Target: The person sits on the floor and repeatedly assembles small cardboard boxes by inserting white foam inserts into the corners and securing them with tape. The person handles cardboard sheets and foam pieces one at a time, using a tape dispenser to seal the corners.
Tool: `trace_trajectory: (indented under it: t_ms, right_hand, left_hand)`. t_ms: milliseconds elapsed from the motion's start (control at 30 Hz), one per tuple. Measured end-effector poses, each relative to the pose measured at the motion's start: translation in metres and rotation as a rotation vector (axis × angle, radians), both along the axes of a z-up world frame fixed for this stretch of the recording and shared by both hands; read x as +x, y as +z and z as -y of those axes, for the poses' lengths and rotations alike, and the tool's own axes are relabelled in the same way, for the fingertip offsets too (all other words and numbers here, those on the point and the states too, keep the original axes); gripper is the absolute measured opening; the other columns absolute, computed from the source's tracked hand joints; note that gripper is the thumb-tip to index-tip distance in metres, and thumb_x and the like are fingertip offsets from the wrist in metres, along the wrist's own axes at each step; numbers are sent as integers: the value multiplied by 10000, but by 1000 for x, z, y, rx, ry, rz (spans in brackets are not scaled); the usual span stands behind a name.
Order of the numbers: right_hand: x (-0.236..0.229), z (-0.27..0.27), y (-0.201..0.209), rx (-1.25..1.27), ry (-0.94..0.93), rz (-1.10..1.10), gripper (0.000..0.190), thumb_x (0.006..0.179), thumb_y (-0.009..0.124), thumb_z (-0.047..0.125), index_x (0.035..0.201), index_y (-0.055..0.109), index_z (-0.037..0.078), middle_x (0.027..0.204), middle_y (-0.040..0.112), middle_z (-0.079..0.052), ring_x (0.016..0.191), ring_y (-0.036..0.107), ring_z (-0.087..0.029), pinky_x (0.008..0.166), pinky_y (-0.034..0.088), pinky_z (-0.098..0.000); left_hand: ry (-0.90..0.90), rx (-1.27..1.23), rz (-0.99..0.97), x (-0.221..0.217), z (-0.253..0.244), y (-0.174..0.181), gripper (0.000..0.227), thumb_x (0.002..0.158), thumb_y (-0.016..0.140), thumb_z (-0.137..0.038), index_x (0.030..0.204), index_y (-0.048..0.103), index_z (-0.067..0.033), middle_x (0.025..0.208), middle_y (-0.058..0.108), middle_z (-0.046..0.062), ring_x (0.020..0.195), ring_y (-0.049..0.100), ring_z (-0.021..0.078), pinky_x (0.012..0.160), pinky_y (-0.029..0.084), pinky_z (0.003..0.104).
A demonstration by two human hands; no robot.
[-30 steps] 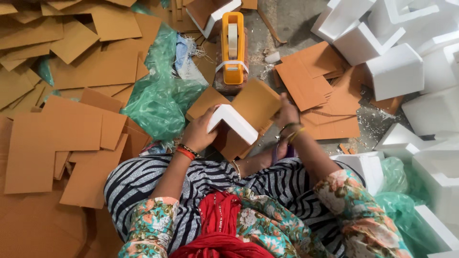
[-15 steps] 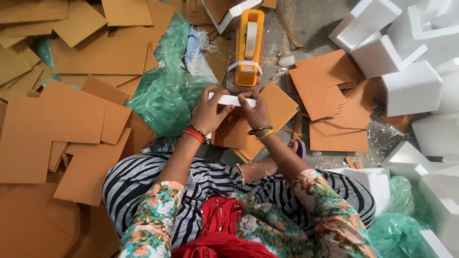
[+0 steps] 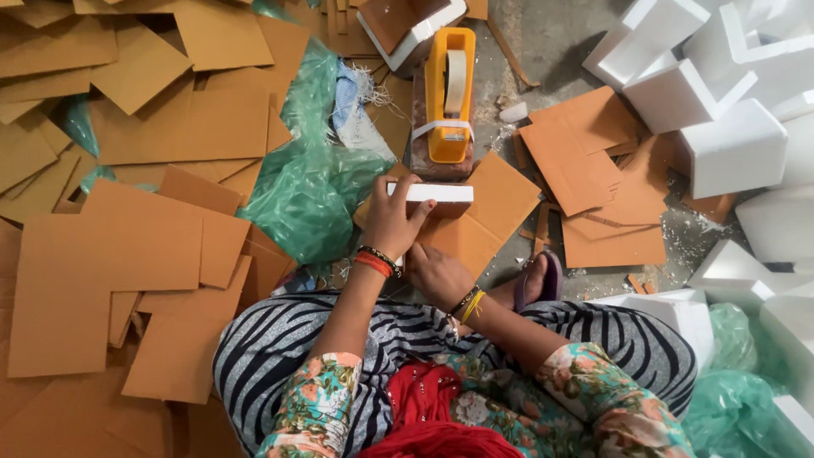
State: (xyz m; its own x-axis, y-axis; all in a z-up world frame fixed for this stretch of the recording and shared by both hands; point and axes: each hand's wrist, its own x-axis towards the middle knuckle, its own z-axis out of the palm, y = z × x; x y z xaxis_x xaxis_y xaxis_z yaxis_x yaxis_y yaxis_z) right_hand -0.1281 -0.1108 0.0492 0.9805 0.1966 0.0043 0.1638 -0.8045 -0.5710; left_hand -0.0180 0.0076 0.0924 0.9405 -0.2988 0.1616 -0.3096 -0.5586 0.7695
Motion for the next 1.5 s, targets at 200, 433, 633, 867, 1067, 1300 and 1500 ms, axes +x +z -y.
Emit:
trace_trajectory:
  t_ms: [200,433,633,867,1067,1300,1500]
  right_hand:
    - [17,9,7,132,46,-194,407,845,766,223,1168,581,59,929,726,-139,830,720,-340,720,568,-450]
    - [138,103,41,358,-328,149,203,956,722,221,997,743,23,841,775,-96,742,730,-140,688,579,-340]
    - [208,127,37,221,-467,-29,367,921,771,381,812,736,33,590,609,-21,551,547,-113,499,426,-301]
    - [79,109,25,424,-615,-70,355,963,614,367,777,730,87,552,631,43,455,532,-38,421,409,-240]
    - [68,100,-12,170,-491,10,385,860,813,401,729,724,51,626,627,-48,602,582,-187,561,460,-357]
    - [79,110,-7,-97,-170,363,716,644,908,400,1185,623,26,1148,626,-155,970,658,-375,795,547,-434]
    - [157,156,-60,875,-157,-268,480,1027,675,381,1295,676,-17,1142,710,-69,1024,669,-124,928,524,-269]
  left_hand:
    - [6,-59,80,-1,2,-7,525,809,842,-278,1256,596,-155,1192,510,209,1099,568,437,899,503,496]
    - [10,-72,89,0,3,-18,518,794,838,-226,1260,624,-155,1161,532,206,1087,571,424,920,496,492]
    - [8,-55,61,-1,2,-15,542,789,838,-261,1269,619,-136,1206,524,218,1122,572,428,947,493,491]
    - [73,-20,29,1,8,-16,561,812,831,-285,1300,602,-130,1230,508,227,1145,554,434,951,489,493]
    - [64,-33,39,4,10,-14,541,756,796,-112,1268,624,-144,1182,507,215,1139,539,441,961,478,500]
    - [84,-24,70,2,11,-18,575,738,682,59,1266,638,-164,1198,513,197,1134,557,420,972,482,488]
    - [73,-31,63,5,13,-26,619,720,679,72,1268,686,-216,1176,510,196,1128,545,416,982,479,477]
